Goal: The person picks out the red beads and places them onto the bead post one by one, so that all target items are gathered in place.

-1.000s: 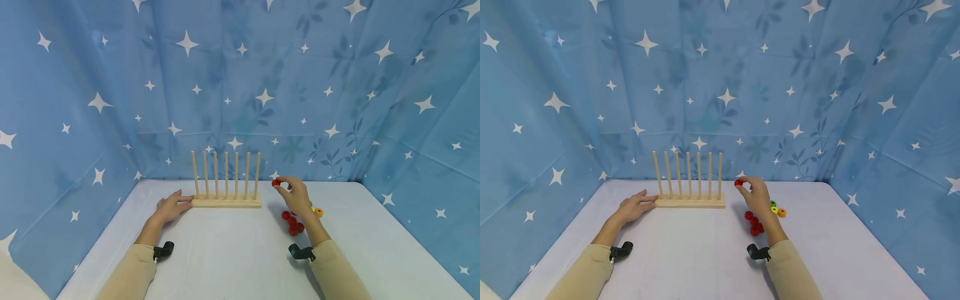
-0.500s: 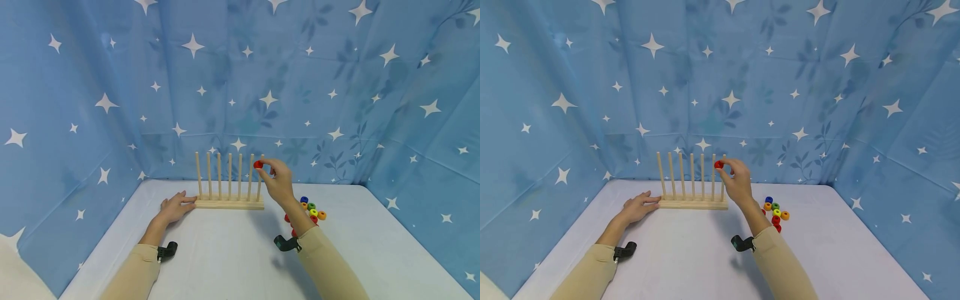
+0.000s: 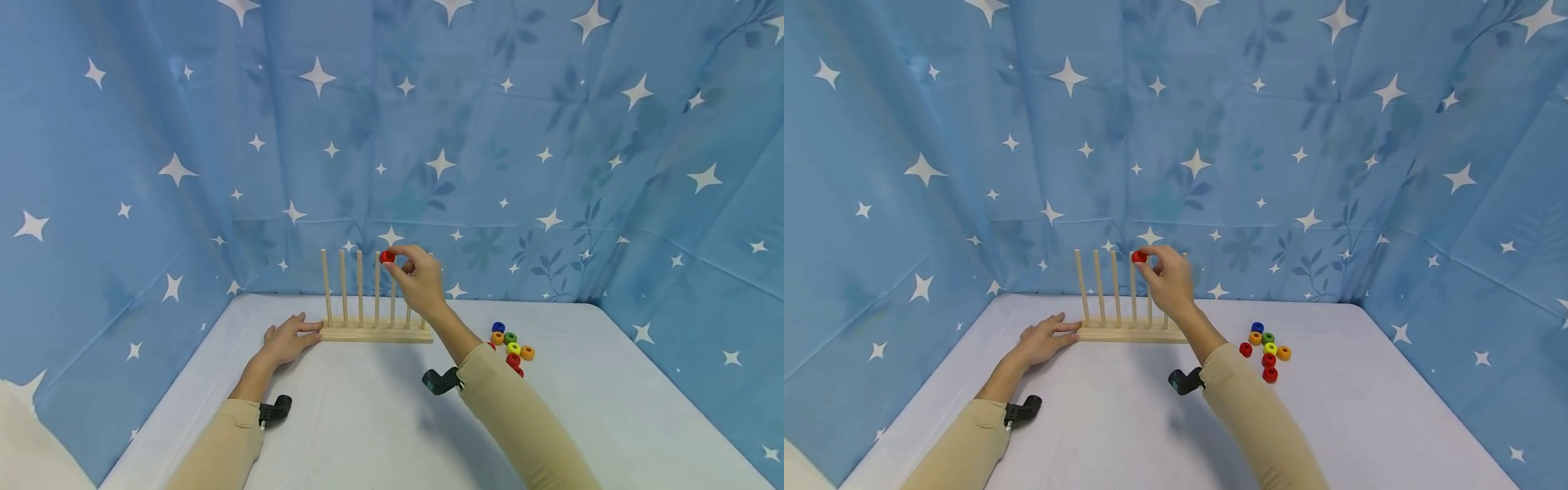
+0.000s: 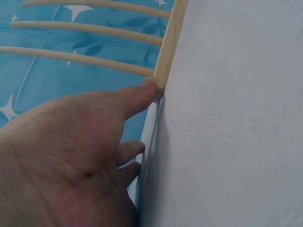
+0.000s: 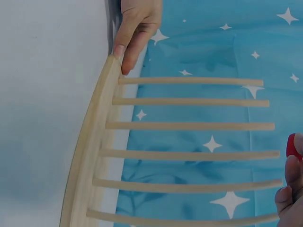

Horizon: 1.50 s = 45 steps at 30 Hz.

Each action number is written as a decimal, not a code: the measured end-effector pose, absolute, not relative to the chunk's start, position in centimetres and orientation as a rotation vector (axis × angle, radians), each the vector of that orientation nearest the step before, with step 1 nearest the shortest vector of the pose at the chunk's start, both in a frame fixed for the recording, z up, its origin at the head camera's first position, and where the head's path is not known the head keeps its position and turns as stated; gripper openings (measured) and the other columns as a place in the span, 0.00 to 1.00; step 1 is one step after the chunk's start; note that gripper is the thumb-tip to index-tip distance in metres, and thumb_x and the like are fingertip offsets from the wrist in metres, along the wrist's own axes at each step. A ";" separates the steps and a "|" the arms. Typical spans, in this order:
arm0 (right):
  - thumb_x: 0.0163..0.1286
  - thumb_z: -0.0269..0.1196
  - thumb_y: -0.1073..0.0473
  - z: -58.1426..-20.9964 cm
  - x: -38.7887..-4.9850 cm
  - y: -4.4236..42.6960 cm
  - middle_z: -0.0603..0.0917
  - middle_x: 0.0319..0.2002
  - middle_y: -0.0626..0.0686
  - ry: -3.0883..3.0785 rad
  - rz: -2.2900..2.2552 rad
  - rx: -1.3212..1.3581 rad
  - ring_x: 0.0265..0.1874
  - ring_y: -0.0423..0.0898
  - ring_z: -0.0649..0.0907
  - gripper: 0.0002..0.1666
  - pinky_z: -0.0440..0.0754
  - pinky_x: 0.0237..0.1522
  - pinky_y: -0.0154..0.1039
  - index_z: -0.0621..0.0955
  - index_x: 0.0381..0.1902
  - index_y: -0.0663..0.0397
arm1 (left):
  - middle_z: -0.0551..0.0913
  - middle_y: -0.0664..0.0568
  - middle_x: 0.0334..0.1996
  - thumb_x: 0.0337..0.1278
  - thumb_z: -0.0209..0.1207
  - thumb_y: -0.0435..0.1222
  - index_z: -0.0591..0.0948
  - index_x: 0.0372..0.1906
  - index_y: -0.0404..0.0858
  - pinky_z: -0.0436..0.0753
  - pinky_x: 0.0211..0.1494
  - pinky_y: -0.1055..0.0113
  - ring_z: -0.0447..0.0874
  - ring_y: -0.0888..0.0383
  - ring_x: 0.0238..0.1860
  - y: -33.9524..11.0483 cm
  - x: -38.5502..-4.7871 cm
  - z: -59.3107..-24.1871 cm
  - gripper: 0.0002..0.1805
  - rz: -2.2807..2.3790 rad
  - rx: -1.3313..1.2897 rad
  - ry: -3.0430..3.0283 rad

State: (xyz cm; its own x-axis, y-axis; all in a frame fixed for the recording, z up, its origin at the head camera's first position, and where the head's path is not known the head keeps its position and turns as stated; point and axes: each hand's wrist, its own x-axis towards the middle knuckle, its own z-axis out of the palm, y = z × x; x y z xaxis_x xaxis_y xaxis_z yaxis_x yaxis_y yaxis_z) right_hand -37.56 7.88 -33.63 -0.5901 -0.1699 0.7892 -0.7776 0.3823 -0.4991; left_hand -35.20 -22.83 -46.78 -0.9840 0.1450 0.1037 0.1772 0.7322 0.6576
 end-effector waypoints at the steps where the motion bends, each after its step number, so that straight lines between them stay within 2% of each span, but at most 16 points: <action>1: 0.69 0.72 0.61 -33.6 -37.6 7.5 0.89 0.46 0.59 -2.013 1.217 0.809 0.18 0.43 0.72 0.16 0.69 0.21 0.32 0.88 0.53 0.61 | 0.58 0.32 0.80 0.75 0.61 0.45 0.82 0.67 0.44 0.34 0.78 0.27 0.47 0.30 0.82 -22.8 -35.2 -46.8 0.22 -1.102 -0.270 -2.881; 16: 0.72 0.70 0.60 -33.3 -37.8 2.6 0.88 0.46 0.57 -2.125 1.275 0.800 0.17 0.42 0.70 0.16 0.69 0.21 0.31 0.87 0.55 0.58 | 0.60 0.32 0.80 0.74 0.61 0.46 0.83 0.67 0.44 0.35 0.77 0.26 0.49 0.29 0.81 -22.8 -35.4 -47.0 0.23 -1.090 -0.263 -2.885; 27: 0.72 0.70 0.59 -32.4 -38.0 0.1 0.88 0.52 0.55 -2.177 1.286 0.779 0.16 0.39 0.70 0.17 0.70 0.18 0.30 0.87 0.56 0.57 | 0.60 0.32 0.79 0.74 0.61 0.47 0.83 0.67 0.45 0.36 0.77 0.26 0.49 0.29 0.81 -23.0 -35.5 -47.1 0.22 -1.089 -0.244 -2.889; 37: 0.73 0.68 0.58 -31.7 -38.2 -1.6 0.88 0.53 0.54 -2.223 1.224 0.767 0.17 0.40 0.71 0.17 0.70 0.21 0.30 0.87 0.58 0.56 | 0.60 0.33 0.80 0.74 0.61 0.47 0.83 0.66 0.45 0.36 0.77 0.26 0.49 0.30 0.81 -22.8 -35.4 -46.7 0.22 -1.098 -0.242 -2.893; 45: 0.74 0.67 0.56 -31.4 -38.4 -2.5 0.87 0.55 0.51 -2.270 1.200 0.719 0.18 0.39 0.71 0.17 0.70 0.21 0.29 0.86 0.59 0.50 | 0.60 0.33 0.80 0.74 0.61 0.47 0.84 0.66 0.45 0.36 0.78 0.26 0.50 0.30 0.81 -22.8 -35.5 -46.8 0.21 -1.100 -0.219 -2.895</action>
State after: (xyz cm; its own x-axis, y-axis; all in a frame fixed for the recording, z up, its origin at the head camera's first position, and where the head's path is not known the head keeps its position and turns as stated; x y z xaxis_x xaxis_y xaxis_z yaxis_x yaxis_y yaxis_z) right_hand -38.36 -2.52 -31.42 -0.7519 -0.2282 0.6186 -0.6396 0.4802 -0.6003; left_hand -35.51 -22.83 -46.84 -0.9894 0.1185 0.0841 0.1444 0.7392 0.6578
